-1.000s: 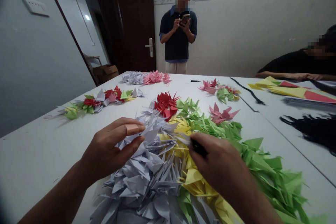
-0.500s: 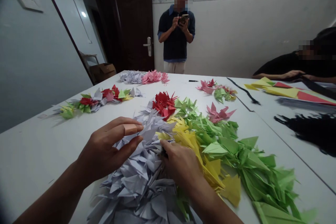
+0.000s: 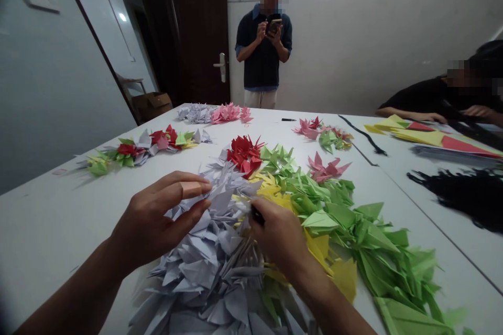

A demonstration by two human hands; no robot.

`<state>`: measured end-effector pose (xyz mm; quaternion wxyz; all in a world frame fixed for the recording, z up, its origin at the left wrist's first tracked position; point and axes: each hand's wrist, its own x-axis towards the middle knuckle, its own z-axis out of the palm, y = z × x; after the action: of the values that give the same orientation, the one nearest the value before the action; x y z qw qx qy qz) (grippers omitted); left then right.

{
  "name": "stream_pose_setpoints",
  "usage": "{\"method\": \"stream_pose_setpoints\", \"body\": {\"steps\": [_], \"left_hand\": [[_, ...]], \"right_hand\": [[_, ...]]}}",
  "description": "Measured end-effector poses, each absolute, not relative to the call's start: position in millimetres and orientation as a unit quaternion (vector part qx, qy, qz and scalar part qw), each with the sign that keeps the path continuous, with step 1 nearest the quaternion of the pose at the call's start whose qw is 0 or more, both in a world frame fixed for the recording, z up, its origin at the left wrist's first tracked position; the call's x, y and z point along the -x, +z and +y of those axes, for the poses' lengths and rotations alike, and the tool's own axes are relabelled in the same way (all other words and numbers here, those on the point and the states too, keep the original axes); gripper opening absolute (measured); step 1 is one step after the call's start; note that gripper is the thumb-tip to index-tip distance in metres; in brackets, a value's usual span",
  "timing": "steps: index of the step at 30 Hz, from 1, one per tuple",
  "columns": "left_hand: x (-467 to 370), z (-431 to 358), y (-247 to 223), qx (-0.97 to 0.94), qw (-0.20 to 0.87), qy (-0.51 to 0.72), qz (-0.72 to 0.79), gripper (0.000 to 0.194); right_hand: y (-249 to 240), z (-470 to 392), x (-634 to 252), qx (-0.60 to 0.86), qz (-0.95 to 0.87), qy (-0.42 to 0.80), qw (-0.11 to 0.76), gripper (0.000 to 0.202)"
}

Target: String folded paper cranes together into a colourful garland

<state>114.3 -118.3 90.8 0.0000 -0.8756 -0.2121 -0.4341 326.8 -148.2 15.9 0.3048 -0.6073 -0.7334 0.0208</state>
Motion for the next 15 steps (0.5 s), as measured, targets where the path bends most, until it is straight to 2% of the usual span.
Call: {"method": "stream_pose_setpoints", "body": {"steps": [11,15], "left_hand": [[-113,-119,90,0.881,0.000,-0.418,-0.222,0.016],[-117,-117,87,0.889,-0.015,-0.400,-0.224,0.018]], "right_hand": [[32,-149,-349,0.609,-0.630,0.029,0.482,0.021],[28,-150,-339,0.587,-0.653,0.095,0.469,0.032]]}}
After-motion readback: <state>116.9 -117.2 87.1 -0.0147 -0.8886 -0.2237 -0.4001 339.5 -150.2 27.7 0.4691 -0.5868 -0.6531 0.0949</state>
